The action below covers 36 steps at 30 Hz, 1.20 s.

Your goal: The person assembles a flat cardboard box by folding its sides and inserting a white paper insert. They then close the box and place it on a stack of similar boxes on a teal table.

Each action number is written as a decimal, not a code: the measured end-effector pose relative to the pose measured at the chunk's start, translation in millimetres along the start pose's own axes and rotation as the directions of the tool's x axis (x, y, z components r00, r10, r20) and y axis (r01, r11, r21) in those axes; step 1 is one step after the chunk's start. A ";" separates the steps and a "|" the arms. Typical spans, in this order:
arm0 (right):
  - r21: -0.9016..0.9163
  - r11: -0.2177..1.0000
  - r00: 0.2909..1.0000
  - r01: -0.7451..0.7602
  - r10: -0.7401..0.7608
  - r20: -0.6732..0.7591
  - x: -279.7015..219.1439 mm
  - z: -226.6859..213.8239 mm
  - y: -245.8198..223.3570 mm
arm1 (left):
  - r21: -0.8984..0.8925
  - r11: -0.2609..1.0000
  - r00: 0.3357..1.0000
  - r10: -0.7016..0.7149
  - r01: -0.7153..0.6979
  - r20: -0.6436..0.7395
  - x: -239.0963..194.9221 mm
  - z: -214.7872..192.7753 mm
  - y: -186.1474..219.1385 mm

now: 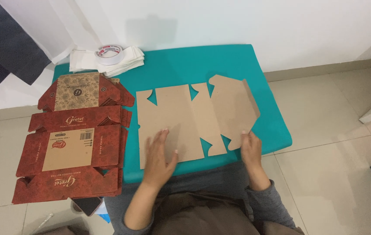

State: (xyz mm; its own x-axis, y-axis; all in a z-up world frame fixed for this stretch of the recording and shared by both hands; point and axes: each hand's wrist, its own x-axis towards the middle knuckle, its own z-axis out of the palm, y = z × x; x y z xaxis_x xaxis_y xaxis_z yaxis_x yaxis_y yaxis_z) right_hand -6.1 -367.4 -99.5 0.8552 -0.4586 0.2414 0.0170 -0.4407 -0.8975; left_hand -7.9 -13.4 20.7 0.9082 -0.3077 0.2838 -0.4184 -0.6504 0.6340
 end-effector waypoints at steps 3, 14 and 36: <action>-0.139 0.990 0.999 -0.012 0.018 0.039 -4.9 3.9 -50.2 | 0.298 0.954 0.990 -0.081 0.043 0.118 1.2 -15.2 -26.7; 0.242 0.969 0.987 0.044 -0.080 0.140 -3.0 6.7 -161.3 | 0.341 0.939 0.943 -0.152 0.044 0.297 7.9 -6.5 -18.2; -0.019 0.787 0.400 0.616 -0.292 0.869 -17.0 51.3 -170.1 | 0.235 0.945 0.970 0.199 -0.227 0.136 8.7 31.0 -18.7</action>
State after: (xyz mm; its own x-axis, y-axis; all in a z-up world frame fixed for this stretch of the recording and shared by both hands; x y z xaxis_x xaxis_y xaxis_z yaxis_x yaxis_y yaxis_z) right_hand 3.1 -245.0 30.2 0.7873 0.6154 0.0377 0.5302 -0.6446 -0.5508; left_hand 7.5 -25.4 -11.0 0.7967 -0.5227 0.3033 -0.6039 -0.7082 0.3657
